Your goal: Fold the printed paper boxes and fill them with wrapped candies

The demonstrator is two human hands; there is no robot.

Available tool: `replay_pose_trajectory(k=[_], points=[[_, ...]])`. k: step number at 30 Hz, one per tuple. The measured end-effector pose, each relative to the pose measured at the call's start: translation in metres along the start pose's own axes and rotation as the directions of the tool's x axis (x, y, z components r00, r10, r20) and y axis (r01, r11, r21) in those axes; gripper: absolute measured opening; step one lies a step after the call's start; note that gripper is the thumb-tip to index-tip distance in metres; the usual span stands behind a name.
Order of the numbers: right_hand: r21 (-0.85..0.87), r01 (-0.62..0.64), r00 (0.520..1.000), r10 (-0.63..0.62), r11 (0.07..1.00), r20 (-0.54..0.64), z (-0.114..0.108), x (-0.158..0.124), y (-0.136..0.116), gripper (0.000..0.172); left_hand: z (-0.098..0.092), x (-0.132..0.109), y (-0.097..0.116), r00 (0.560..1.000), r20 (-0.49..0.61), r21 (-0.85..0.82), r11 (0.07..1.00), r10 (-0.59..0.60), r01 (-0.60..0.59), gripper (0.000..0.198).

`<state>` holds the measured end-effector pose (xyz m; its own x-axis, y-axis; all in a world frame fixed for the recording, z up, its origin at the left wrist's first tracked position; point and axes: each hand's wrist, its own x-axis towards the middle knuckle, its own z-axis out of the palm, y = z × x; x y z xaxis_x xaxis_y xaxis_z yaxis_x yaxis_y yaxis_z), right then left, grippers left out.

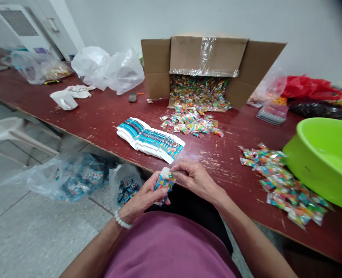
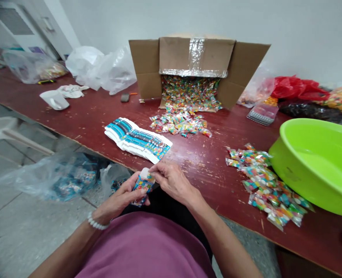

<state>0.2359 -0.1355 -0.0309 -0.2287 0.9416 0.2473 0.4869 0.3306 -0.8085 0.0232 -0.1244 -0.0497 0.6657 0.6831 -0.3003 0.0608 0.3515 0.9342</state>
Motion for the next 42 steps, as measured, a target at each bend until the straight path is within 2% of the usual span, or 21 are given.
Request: replay_pose_trajectory(k=[3,5,9,12,14,16,17,18,19,21,23,25,27,29,31,37,42], points=[[-0.143,0.054,0.998,-0.059,0.988,-0.031,0.002,0.0,-0.003,0.016,0.004,0.002,0.001,0.999,-0.03,0.03,0.999,0.031,-0.03,0.038],[-0.163,0.043,0.998,-0.051,0.986,-0.047,0.006,0.002,-0.005,0.014,0.006,0.002,0.002,0.999,-0.034,0.041,0.998,0.043,-0.041,0.035],[-0.028,-0.034,0.999,0.034,0.999,-0.005,0.013,0.006,-0.008,0.009,0.011,0.005,0.002,0.995,-0.097,-0.039,0.999,0.009,-0.013,0.035],[-0.001,0.0,0.999,0.0,1.0,0.036,0.012,0.007,-0.01,0.015,0.012,0.009,0.001,0.977,-0.204,-0.197,0.98,-0.057,0.016,0.044],[0.082,0.005,0.998,-0.011,0.997,0.065,0.01,0.007,-0.01,0.019,0.011,0.012,0.001,0.956,-0.264,-0.293,0.955,-0.126,0.045,0.055],[0.208,-0.051,0.999,0.049,0.977,0.015,0.01,0.007,-0.007,0.015,0.01,0.013,0.0,0.942,-0.289,-0.354,0.933,-0.169,0.059,0.059],[0.271,-0.095,0.994,0.108,0.958,-0.034,0.011,0.007,-0.004,0.011,0.01,0.014,0.0,0.94,-0.294,-0.369,0.928,-0.171,0.053,0.058],[0.341,-0.141,0.981,0.178,0.929,-0.08,0.013,0.006,-0.001,0.014,0.01,0.014,-0.001,0.939,-0.303,-0.372,0.927,-0.16,0.038,0.057],[0.42,-0.184,0.964,0.246,0.889,-0.098,0.017,0.006,0.002,0.024,0.011,0.014,-0.001,0.939,-0.315,-0.363,0.932,-0.139,0.016,0.055],[0.577,-0.257,0.945,0.326,0.775,-0.018,0.026,0.004,0.007,0.045,0.013,0.013,-0.003,0.939,-0.332,-0.322,0.946,-0.085,-0.028,0.051],[0.667,-0.294,0.941,0.328,0.685,0.078,0.036,0.004,0.009,0.042,0.015,0.013,-0.006,0.936,-0.348,-0.294,0.954,-0.057,-0.051,0.048],[0.674,-0.285,0.942,0.329,0.682,0.066,0.044,0.004,0.007,0.031,0.016,0.013,-0.008,0.932,-0.349,-0.343,0.939,-0.095,-0.032,0.049],[0.633,-0.258,0.935,0.354,0.73,-0.026,0.049,0.004,0.002,0.026,0.016,0.013,-0.009,0.933,-0.33,-0.416,0.909,-0.141,-0.01,0.052],[0.579,-0.237,0.927,0.359,0.78,-0.105,0.051,0.005,-0.001,0.025,0.015,0.012,-0.01,0.942,-0.31,-0.43,0.903,-0.131,-0.016,0.05],[0.557,-0.224,0.93,0.346,0.8,-0.122,0.05,0.006,-0.003,0.026,0.014,0.011,-0.01,0.94,-0.328,-0.392,0.919,-0.094,-0.045,0.048],[0.712,-0.261,0.927,0.374,0.652,-0.002,0.046,0.003,-0.003,0.044,0.017,0.011,-0.006,0.91,-0.412,-0.323,0.942,-0.052,-0.093,0.052],[0.716,-0.338,0.907,0.414,0.611,0.075,0.045,0.002,-0.007,0.034,0.022,0.009,0.001,0.937,-0.343,-0.402,0.912,-0.065,-0.083,0.048]])
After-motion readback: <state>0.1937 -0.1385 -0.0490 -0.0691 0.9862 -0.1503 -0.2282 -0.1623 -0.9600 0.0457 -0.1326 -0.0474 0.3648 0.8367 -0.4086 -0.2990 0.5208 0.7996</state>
